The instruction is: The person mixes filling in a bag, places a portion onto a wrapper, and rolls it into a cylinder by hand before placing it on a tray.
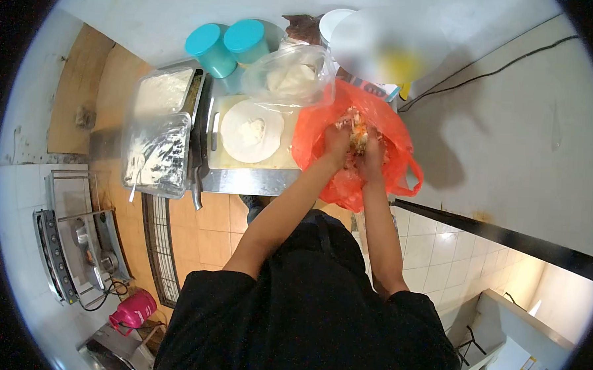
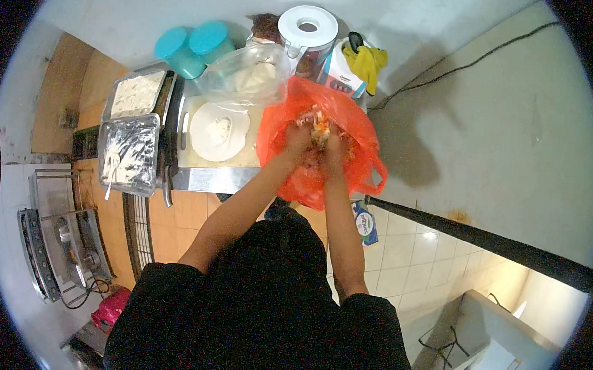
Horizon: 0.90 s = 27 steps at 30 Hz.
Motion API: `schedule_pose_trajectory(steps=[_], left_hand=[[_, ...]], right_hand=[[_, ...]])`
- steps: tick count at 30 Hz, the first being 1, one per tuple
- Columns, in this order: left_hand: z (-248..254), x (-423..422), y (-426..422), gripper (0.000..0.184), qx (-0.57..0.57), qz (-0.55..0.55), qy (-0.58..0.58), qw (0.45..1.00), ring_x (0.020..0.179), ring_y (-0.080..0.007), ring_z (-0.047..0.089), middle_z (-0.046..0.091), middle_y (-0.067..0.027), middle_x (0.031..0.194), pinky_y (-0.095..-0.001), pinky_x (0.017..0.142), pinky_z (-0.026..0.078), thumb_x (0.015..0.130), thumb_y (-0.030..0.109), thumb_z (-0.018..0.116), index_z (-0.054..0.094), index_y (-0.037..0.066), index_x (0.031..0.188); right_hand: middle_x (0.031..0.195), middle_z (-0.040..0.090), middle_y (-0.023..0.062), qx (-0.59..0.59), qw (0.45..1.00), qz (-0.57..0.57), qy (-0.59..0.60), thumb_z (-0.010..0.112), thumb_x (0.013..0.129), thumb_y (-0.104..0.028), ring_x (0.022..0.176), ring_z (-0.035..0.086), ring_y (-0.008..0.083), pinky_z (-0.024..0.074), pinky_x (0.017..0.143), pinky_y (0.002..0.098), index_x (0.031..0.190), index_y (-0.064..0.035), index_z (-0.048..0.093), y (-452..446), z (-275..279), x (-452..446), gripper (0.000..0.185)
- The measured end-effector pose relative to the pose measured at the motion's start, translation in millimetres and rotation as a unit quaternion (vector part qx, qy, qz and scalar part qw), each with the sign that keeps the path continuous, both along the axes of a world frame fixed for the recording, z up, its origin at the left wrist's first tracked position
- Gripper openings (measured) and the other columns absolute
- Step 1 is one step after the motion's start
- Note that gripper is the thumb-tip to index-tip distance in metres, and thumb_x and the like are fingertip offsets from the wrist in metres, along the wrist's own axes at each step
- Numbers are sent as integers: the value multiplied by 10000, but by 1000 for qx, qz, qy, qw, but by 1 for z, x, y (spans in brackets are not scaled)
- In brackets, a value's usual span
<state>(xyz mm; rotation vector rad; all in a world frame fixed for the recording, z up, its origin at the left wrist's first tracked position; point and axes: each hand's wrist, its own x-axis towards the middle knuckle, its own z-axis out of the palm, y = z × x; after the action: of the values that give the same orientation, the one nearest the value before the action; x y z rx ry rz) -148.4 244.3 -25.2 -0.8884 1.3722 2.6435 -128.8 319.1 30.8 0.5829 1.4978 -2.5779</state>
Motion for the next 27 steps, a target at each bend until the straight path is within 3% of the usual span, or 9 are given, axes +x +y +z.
schedule_pose_trajectory(steps=[4,8,10,13,17,22,23,25,27], left_hand=[[11,4,-11,232,28,-66,-21,997,897,-188,593,648,-57,1041,-360,779,503,958,200,620,654,58,1137],[-46,-10,28,317,34,-97,34,994,999,-205,652,679,-95,1100,-368,858,541,1018,268,543,629,28,1207],[-11,-4,46,328,-222,-40,226,948,1041,-230,587,642,-130,1096,-391,928,457,1015,272,518,601,0,1181],[20,3,32,411,-202,-20,194,960,1081,-277,598,641,-185,1114,-406,963,450,1029,336,484,568,-12,1232],[-46,-10,42,428,-126,-104,82,983,1092,-317,603,640,-221,1132,-405,981,444,1036,340,472,562,-16,1256],[-71,-19,60,425,-484,5,204,851,1073,-339,615,641,-248,1115,-424,947,452,1039,342,468,573,-39,1197],[-52,-15,52,425,-481,6,202,853,1073,-339,615,641,-248,1115,-424,947,452,1039,342,468,573,-39,1197],[16,0,23,341,-292,-213,123,924,987,-316,594,623,-200,1012,-445,888,440,1029,302,459,565,-21,1051],[23,8,25,345,-282,-171,122,936,984,-318,594,624,-200,1003,-446,886,440,1026,307,460,565,-22,1047]], right_hand=[[1179,653,56,3,998,28,47,524,1017,-371,1008,665,188,567,828,354,1281,-72,577,-1,1,4,403],[1181,643,54,-41,997,42,-41,518,1022,-372,1012,648,188,540,830,331,1271,-63,583,0,-17,6,402],[1161,642,39,-3,999,25,-26,497,1031,-389,1006,639,190,521,849,332,1271,-66,584,6,-31,2,412],[1140,641,25,34,999,10,-4,477,1039,-406,999,629,191,503,868,333,1270,-69,586,-1,-28,-1,423],[1106,632,65,127,991,-1,39,462,1051,-370,957,579,175,489,844,362,1174,-44,599,11,-39,2,374],[1078,616,54,144,989,22,6,455,1046,-352,972,583,187,482,854,349,1151,-57,602,-2,-11,7,346],[1060,600,28,138,989,-2,44,451,1040,-354,959,570,171,479,849,342,1140,-68,608,-13,2,11,341],[1043,583,2,134,987,-22,81,448,1035,-356,947,556,154,476,845,335,1129,-80,615,-10,4,14,336],[1097,602,15,62,998,25,-4,451,1031,-352,986,571,152,475,871,321,1157,-76,614,2,0,14,345]])
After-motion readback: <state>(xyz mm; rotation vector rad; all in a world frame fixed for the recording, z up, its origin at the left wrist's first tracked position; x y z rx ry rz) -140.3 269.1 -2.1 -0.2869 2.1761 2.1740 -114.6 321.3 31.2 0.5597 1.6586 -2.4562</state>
